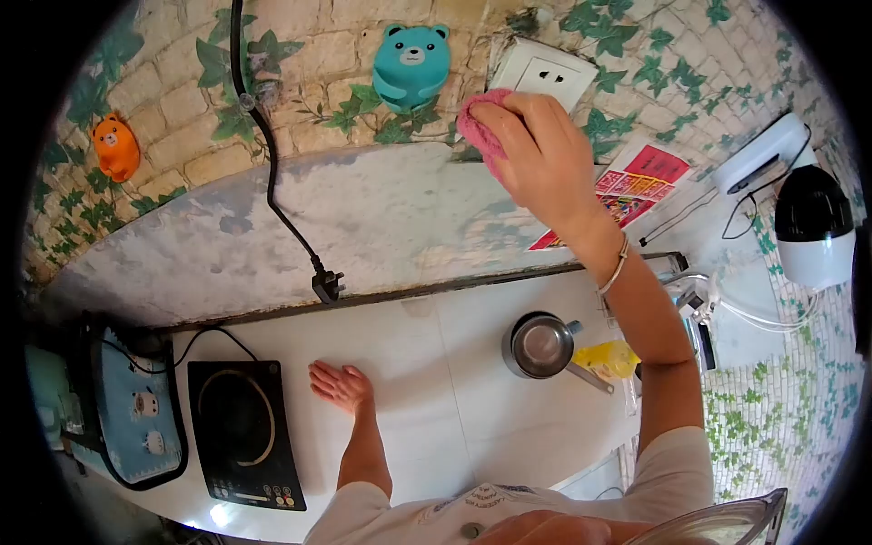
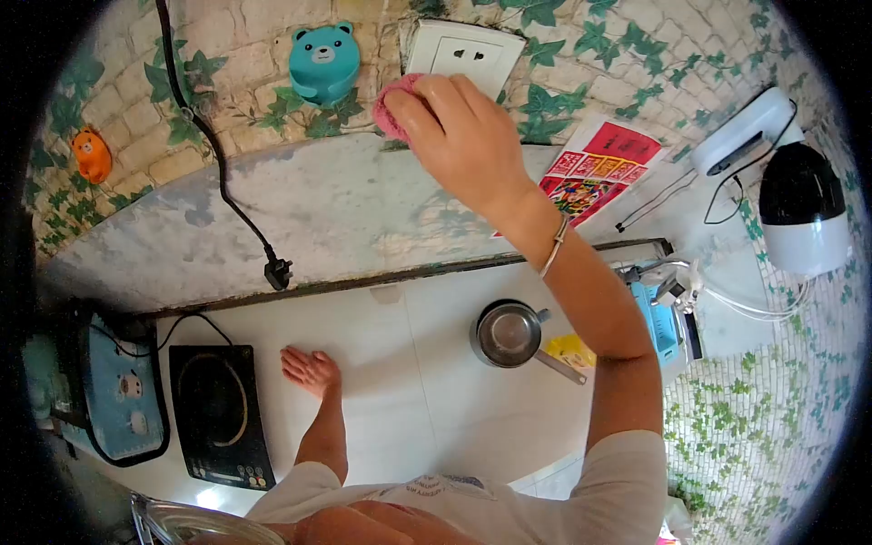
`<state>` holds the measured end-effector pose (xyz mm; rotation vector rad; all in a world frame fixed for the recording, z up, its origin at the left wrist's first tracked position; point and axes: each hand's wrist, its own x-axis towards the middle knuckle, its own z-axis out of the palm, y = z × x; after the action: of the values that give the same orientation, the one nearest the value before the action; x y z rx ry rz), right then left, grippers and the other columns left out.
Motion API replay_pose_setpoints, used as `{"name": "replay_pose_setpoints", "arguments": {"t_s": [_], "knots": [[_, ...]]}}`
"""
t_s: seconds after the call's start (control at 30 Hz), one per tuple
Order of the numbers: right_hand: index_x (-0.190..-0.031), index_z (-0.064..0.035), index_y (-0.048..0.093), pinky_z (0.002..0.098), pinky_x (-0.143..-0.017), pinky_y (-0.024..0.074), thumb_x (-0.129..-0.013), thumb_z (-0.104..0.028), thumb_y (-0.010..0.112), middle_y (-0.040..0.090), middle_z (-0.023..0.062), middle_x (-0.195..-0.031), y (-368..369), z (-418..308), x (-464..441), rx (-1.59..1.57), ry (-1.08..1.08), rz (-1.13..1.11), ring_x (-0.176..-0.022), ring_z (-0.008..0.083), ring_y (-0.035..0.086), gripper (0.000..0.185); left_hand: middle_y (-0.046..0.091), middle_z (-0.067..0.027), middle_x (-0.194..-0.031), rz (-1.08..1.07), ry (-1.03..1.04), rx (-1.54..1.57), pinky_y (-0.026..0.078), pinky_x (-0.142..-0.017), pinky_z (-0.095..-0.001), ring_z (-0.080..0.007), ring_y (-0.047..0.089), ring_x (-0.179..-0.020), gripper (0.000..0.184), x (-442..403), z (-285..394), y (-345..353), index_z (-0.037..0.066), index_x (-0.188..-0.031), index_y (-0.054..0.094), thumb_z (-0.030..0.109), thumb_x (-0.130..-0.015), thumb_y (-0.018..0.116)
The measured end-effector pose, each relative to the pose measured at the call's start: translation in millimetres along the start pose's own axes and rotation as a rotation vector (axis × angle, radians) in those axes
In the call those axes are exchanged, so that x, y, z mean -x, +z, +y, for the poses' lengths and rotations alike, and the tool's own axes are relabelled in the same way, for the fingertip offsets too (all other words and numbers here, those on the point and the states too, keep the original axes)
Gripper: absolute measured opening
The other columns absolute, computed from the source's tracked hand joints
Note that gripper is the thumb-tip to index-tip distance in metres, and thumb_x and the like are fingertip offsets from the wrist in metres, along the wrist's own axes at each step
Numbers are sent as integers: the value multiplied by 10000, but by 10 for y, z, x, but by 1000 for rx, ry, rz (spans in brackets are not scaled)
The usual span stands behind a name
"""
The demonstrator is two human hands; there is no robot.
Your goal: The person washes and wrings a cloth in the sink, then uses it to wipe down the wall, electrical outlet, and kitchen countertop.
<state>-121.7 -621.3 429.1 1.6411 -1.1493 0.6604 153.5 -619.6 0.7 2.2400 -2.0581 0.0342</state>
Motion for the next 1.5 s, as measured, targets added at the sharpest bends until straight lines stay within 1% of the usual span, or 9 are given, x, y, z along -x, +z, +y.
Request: {"name": "replay_pose_setpoints", "arguments": {"t_s": [0.3, 0.63, 0.7, 0.83, 0.97, 1.07, 1.27, 1.4, 1.5], "knots": [[-917, -113, 580, 327, -610, 473, -624, -62, 669, 536, 54, -844, 67, -145, 118, 57, 39, -34, -761, 244, 550, 311, 260, -180, -1404, 84, 16, 91, 147, -1077, -442, -303, 257, -1283, 589, -19, 15, -14, -44, -1342, 254, 266, -848, 339], [-974, -46, 532, 325, -629, 477, -779, -102, 620, 577, 111, -843, -1011, -1250, 910, -574, 701, -328, -729, 259, 585, 221, 339, -166, -1361, 175, 32, 298, 198, -1058, -436, -307, 304, -1254, 567, -11, -89, 202, -8, -1304, 338, 258, -823, 479], [-1034, -8, 507, 283, -712, 463, -819, -92, 608, 581, 86, -887, -1142, -1468, 1222, -851, 1143, -401, -801, 174, 568, 252, 445, -141, -1269, -92, 296, 577, 286, -1011, -426, -274, 402, -1180, 519, -23, -216, 496, 33, -1271, 398, 297, -843, 525], [-1043, -22, 488, 283, -685, 476, -848, -133, 576, 578, 99, -891, -1241, -1947, 1809, -931, 1352, -423, -808, 151, 590, 241, 471, -66, -1211, -1019, 360, 1860, 368, -927, -332, -169, 464, -1058, 627, 773, 266, -1560, 84, -1309, 368, 555, -899, 310], [-1122, -23, 456, 297, -687, 476, -888, -124, 517, 544, 61, -1002, -1415, -2251, 2271, -1512, 1731, -290, -866, 161, 557, 262, 485, -70, -1158, -1075, 685, 1515, 380, -902, -273, -158, 465, -1031, 389, 1033, 455, -1892, 62, -1281, 378, 186, -921, 455], [-1043, -35, 517, 286, -633, 482, -876, -121, 521, 571, 93, -944, -1593, -2231, 2803, -968, 1526, -601, -755, 186, 592, 187, 491, -67, -1038, -939, 313, 1619, 428, -778, -241, -114, 474, -895, 280, 892, 542, -1969, 28, -1157, 419, 172, -919, 450], [-852, -42, 542, 408, -693, 445, -844, -131, 509, 553, 142, -868, -1985, -2230, 4629, -106, 1370, -733, -787, 320, 538, 95, 494, -82, -870, -381, 804, 1638, 433, -403, -221, -83, 486, -578, 304, 195, 1051, -3310, 29, -1102, 380, -55, -819, 457], [-863, -30, 513, 426, -775, 414, -858, -135, 464, 512, 150, -914, -2158, -2014, 5075, 214, 1574, -852, -881, 330, 503, 116, 573, -104, -987, 554, 881, 1309, 449, -747, -287, -181, 545, -845, 289, -364, 1601, -4029, -6, -1065, 507, 81, -809, 608], [-895, -30, 482, 419, -795, 403, -855, -124, 454, 491, 150, -918, -2117, -2001, 5235, 423, 1512, -832, -893, 328, 492, 106, 582, -109, -924, 799, 1003, 1364, 443, -709, -292, -211, 556, -807, 261, -714, 2012, -4269, 7, -1024, 541, 60, -778, 609]]}}
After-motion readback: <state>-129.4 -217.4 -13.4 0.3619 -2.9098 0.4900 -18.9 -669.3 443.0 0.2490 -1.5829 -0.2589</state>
